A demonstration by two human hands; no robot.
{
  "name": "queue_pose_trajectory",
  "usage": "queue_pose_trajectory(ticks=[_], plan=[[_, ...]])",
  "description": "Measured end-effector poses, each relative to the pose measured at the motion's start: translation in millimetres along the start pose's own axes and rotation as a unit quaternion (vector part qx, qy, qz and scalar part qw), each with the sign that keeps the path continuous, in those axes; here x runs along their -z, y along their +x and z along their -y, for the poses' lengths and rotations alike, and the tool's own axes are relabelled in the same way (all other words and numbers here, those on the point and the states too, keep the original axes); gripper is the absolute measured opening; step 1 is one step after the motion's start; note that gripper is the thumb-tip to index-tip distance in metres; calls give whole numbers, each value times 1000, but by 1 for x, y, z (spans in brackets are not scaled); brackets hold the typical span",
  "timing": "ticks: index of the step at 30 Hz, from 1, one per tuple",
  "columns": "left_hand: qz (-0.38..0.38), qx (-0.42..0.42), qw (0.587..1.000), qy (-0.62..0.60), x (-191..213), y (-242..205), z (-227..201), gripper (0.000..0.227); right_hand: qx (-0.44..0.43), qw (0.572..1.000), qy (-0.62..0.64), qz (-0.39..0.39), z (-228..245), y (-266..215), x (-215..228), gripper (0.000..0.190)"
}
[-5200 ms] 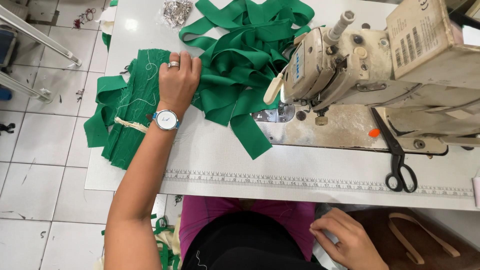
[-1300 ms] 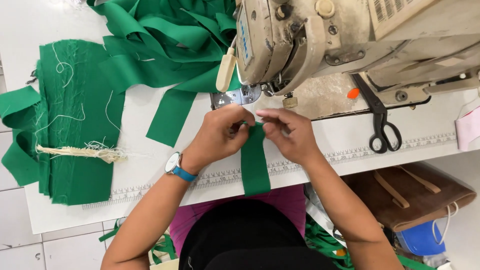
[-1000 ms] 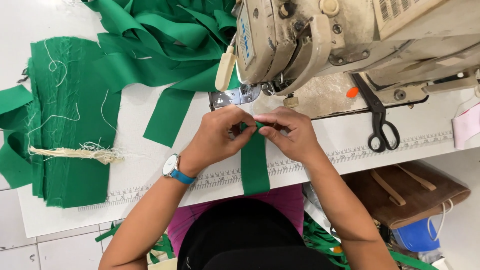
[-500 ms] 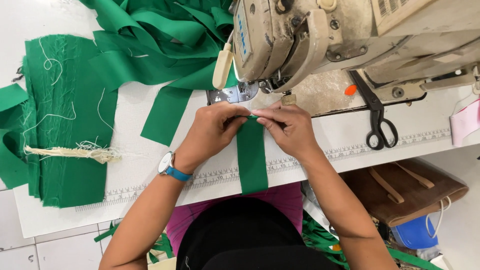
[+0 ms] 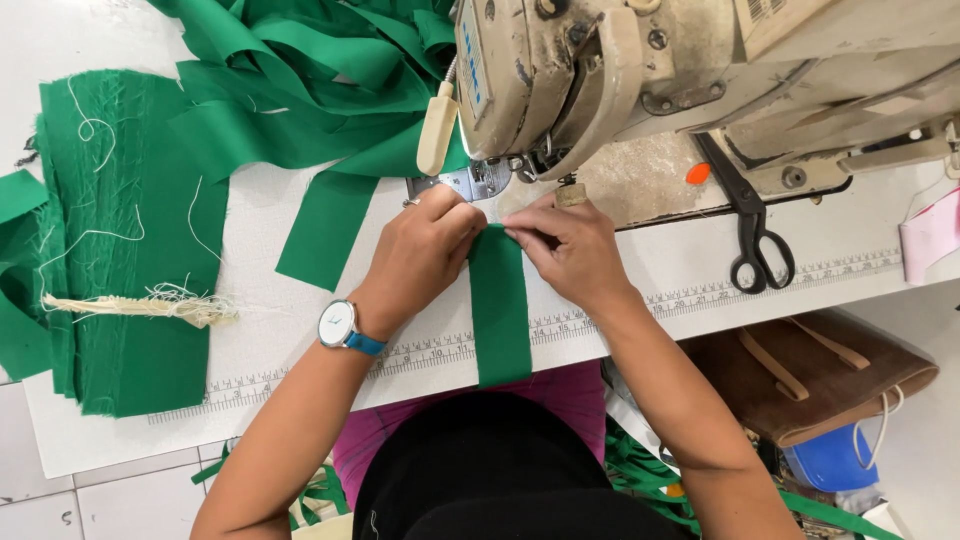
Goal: Sewing green fabric strips using an industrial sewing machine on a factory floor.
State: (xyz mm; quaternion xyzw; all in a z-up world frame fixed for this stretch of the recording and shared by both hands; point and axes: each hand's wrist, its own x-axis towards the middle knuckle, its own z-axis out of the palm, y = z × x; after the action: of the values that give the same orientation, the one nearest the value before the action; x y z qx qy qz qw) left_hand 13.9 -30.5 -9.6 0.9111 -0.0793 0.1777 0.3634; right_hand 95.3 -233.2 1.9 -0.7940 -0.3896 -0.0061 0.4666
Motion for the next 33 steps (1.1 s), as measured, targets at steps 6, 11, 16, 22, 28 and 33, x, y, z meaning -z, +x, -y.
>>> queue_pose_trajectory(ticks=[6,11,16,22,28,33], plan=[[15,-58,993,106,-8,-2,7,10,49,996,-78,8,-6,-2,-2,19],[3,-159,954,253,-14,-9,6,9,110,973,-202,20,-18,-11,-6,12],[-37,-202,924,323,-15,-6,-11,15,142,955,-258,28,-22,-12,-10,13],[-36,-87,934,346,-48,-6,-49,9,175,940,-293,11,-48,-21,-18,18],[31,86,896,434,-78,-6,-83,29,169,952,-254,4,-38,-16,-14,13],[5,86,878,470,-56,-18,-89,39,177,954,-242,8,-20,-8,-9,17]])
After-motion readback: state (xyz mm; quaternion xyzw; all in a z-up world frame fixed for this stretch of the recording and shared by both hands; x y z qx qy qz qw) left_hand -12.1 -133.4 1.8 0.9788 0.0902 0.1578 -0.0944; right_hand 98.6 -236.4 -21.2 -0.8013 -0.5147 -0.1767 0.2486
